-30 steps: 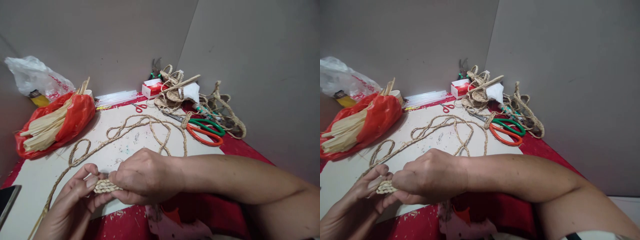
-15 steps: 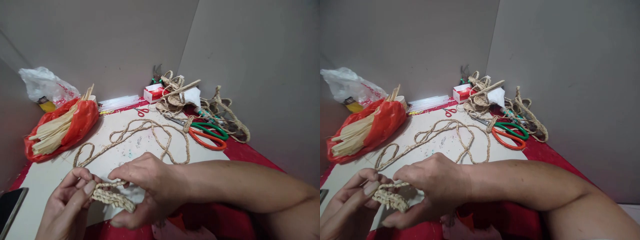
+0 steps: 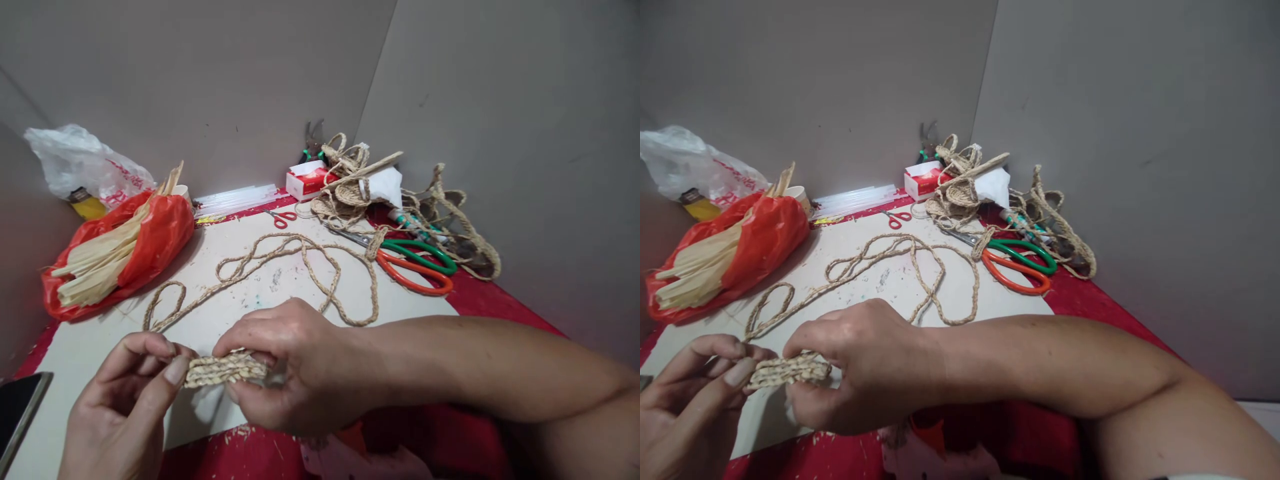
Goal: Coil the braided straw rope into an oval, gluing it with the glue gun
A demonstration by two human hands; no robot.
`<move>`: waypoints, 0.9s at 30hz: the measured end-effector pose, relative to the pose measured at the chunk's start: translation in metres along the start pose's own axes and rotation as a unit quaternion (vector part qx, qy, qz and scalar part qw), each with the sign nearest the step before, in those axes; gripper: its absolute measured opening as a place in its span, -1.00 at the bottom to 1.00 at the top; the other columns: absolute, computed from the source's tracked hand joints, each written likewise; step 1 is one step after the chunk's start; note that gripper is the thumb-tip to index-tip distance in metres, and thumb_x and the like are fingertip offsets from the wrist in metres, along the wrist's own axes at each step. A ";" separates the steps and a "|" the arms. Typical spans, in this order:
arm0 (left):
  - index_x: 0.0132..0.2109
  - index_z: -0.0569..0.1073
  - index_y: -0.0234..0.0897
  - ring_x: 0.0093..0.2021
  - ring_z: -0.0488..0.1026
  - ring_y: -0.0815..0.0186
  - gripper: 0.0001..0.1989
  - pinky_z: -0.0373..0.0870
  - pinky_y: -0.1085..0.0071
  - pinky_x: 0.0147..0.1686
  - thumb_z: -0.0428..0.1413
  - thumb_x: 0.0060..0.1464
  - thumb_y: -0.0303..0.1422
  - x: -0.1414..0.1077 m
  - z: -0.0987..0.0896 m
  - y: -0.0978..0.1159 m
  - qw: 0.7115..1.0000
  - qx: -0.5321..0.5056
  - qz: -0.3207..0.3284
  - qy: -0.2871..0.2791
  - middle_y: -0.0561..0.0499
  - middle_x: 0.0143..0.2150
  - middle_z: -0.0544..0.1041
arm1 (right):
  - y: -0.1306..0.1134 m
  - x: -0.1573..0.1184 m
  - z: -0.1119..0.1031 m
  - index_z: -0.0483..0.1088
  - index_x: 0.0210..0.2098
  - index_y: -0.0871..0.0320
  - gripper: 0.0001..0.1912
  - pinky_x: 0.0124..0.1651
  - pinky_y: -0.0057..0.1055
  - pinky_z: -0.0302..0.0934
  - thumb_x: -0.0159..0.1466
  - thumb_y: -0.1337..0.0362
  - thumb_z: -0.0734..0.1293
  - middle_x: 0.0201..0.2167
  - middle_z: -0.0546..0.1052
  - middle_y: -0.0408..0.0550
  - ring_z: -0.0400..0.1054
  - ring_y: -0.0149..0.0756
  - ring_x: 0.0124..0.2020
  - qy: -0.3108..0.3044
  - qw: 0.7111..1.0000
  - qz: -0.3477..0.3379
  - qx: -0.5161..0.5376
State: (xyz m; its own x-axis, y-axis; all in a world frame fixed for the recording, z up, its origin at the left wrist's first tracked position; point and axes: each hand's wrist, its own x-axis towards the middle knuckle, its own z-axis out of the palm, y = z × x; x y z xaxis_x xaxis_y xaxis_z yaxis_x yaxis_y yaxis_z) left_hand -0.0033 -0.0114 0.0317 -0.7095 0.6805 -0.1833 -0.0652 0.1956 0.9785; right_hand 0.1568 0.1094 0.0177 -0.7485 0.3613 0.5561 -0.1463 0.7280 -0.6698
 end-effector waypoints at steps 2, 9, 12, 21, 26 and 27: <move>-0.35 0.47 -0.13 -0.39 0.50 0.26 -0.64 0.40 0.51 -0.44 0.45 -0.34 -0.28 0.000 -0.002 -0.001 1.000 -0.014 -0.019 -0.016 0.04 -0.39 0.60 | 0.001 0.000 0.000 0.53 -0.23 0.23 -0.75 -0.44 -0.57 0.23 0.11 0.33 0.31 -0.45 0.58 -0.13 0.36 -0.47 -0.52 -0.014 1.000 0.017 0.018; -0.40 0.51 -0.20 -0.38 0.41 0.28 -0.88 0.49 0.38 -0.38 0.31 -0.10 -0.36 -0.004 0.005 0.003 0.975 -0.154 -0.121 -0.110 0.03 -0.40 0.46 | 0.011 0.000 0.004 0.53 -0.24 0.25 -0.76 -0.42 -0.61 0.23 0.18 0.36 0.25 -0.50 0.53 -0.14 0.34 -0.52 -0.52 0.005 0.998 -0.056 -0.001; -0.32 0.54 -0.18 -0.37 0.43 0.22 -0.79 0.54 0.26 -0.41 0.35 -0.17 -0.30 -0.003 0.007 0.006 0.955 -0.219 -0.190 -0.062 0.02 -0.33 0.48 | 0.014 -0.001 0.006 0.52 -0.31 0.18 -0.81 -0.51 -0.62 0.15 0.20 0.34 0.25 -0.60 0.43 -0.23 0.26 -0.55 -0.59 0.028 0.994 -0.094 -0.047; -0.36 0.48 -0.25 -0.44 0.42 0.36 -0.92 0.50 0.46 -0.46 0.15 0.12 -0.41 0.014 0.004 0.011 0.943 -0.295 -0.152 0.012 0.07 -0.40 0.44 | 0.016 0.000 0.005 0.50 -0.22 0.24 -0.80 -0.49 -0.56 0.20 0.22 0.34 0.27 -0.59 0.42 -0.22 0.26 -0.51 -0.59 0.099 0.974 -0.188 -0.084; -0.29 0.52 -0.28 -0.46 0.40 0.38 -0.84 0.51 0.43 -0.45 0.12 0.07 -0.61 0.017 0.006 0.005 0.957 -0.259 -0.120 -0.042 0.06 -0.42 0.43 | 0.016 0.003 0.001 0.48 -0.17 0.30 -0.79 -0.45 -0.56 0.26 0.25 0.34 0.28 -0.53 0.50 -0.13 0.33 -0.50 -0.55 0.121 0.974 -0.166 -0.092; -0.31 0.51 -0.27 -0.49 0.37 0.40 -0.86 0.50 0.42 -0.45 0.13 0.09 -0.58 0.017 0.006 0.004 0.957 -0.261 -0.115 -0.048 0.08 -0.45 0.40 | 0.017 0.003 0.001 0.48 -0.17 0.30 -0.79 -0.44 -0.55 0.26 0.26 0.34 0.28 -0.52 0.51 -0.12 0.34 -0.49 -0.54 0.125 0.975 -0.156 -0.095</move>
State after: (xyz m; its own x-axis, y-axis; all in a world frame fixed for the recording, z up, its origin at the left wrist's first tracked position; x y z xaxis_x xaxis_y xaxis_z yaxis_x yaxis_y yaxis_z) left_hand -0.0116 0.0052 0.0321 -0.5679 0.7289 -0.3824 -0.5716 -0.0150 0.8204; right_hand 0.1513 0.1221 0.0080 -0.5028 0.2183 0.8364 -0.2009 0.9116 -0.3587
